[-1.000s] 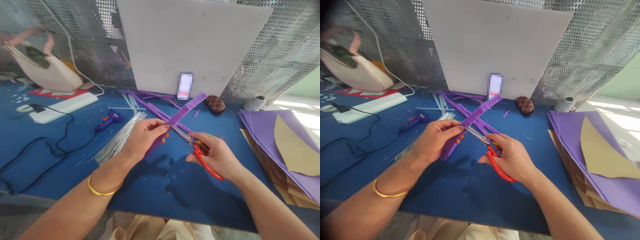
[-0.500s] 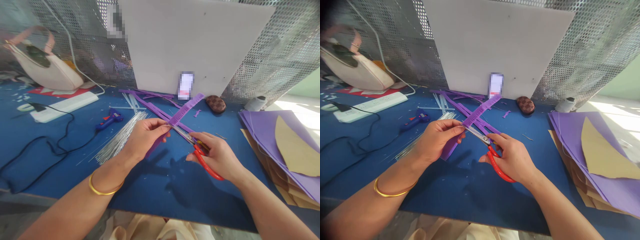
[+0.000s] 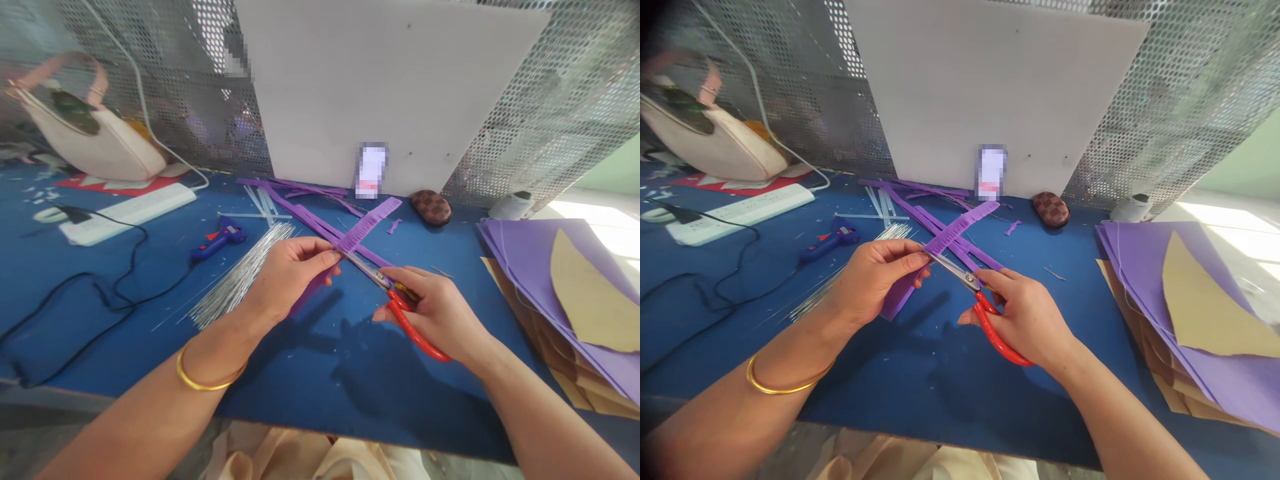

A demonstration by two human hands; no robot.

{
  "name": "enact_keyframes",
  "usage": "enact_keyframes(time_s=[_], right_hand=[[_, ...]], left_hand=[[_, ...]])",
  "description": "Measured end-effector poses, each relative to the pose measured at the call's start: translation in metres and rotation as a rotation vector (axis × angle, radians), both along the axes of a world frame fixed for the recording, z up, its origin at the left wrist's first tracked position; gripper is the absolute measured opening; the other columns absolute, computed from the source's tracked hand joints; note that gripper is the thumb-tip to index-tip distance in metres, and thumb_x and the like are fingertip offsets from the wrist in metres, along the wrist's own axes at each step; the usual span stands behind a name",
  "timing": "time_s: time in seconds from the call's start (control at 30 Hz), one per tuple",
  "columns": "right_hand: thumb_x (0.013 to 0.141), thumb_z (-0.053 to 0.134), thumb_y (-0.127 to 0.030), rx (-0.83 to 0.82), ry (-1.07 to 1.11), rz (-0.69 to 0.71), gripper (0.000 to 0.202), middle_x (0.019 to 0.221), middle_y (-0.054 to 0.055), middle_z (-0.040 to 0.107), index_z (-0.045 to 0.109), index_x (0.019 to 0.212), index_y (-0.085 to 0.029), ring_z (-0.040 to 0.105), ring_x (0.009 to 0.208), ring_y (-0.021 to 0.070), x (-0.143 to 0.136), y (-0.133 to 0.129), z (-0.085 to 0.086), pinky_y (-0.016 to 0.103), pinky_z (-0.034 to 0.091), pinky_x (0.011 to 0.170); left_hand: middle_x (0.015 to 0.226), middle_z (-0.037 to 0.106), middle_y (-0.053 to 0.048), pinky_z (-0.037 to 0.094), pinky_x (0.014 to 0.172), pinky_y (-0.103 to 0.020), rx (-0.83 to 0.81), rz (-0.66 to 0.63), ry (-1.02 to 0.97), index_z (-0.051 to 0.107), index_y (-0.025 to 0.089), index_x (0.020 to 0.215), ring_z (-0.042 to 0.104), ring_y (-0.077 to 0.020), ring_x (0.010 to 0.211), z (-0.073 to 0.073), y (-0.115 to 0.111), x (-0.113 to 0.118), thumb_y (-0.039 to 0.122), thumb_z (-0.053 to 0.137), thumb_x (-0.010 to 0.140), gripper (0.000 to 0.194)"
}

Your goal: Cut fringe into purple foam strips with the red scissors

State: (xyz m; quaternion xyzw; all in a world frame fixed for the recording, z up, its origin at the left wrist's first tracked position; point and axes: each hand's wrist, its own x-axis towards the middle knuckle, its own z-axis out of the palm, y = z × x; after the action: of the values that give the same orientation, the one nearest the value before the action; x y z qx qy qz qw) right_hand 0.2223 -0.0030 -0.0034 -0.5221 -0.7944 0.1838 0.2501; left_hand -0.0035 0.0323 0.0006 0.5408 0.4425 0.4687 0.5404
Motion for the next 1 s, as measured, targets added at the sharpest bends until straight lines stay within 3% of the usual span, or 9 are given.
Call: enact_keyframes(time_s=[0.33, 0.57, 1.0], right_hand=[[0.077, 0.070, -0.052, -0.020, -0.013, 0.021, 0.048, 0.083, 0.005, 0.067, 0.069, 0.113, -0.020, 0.055, 0.063, 0.0160, 0.0022, 0.0017, 0.0005, 0.027, 0.045, 0.058], [0.075, 0.072, -0.051, -0.068, 0.042, -0.020, 0.046, 0.075, 0.000, 0.065, 0.070, 0.111, -0.022, 0.053, 0.058, 0.0137, 0.0010, 0.0011, 0.0010, 0.024, 0.045, 0.054], [0.075, 0.072, -0.054, -0.024, 0.018, -0.018, 0.049, 0.085, 0.004, 0.068, 0.069, 0.113, -0.023, 0.058, 0.065, 0.0162, 0.0015, 0.0008, 0.0020, 0.027, 0.047, 0.058]], left_hand=[[0.064, 0.067, 0.000, 0.048, 0.057, -0.023, -0.025, -0.010, 0.017, 0.072, 0.018, 0.076, 0.057, -0.0107, 0.054, -0.0024, 0.0026, -0.0023, 0.033, 0.075, 0.073, 0.016], [0.066, 0.067, 0.000, 0.048, 0.057, -0.022, -0.040, -0.045, -0.059, 0.072, 0.018, 0.078, 0.057, -0.0103, 0.055, -0.0024, 0.0029, -0.0019, 0.033, 0.075, 0.074, 0.016], [0.066, 0.068, 0.000, 0.047, 0.055, -0.022, -0.049, -0.028, -0.039, 0.073, 0.019, 0.079, 0.058, -0.0103, 0.053, -0.0014, 0.0014, -0.0022, 0.035, 0.075, 0.074, 0.017]])
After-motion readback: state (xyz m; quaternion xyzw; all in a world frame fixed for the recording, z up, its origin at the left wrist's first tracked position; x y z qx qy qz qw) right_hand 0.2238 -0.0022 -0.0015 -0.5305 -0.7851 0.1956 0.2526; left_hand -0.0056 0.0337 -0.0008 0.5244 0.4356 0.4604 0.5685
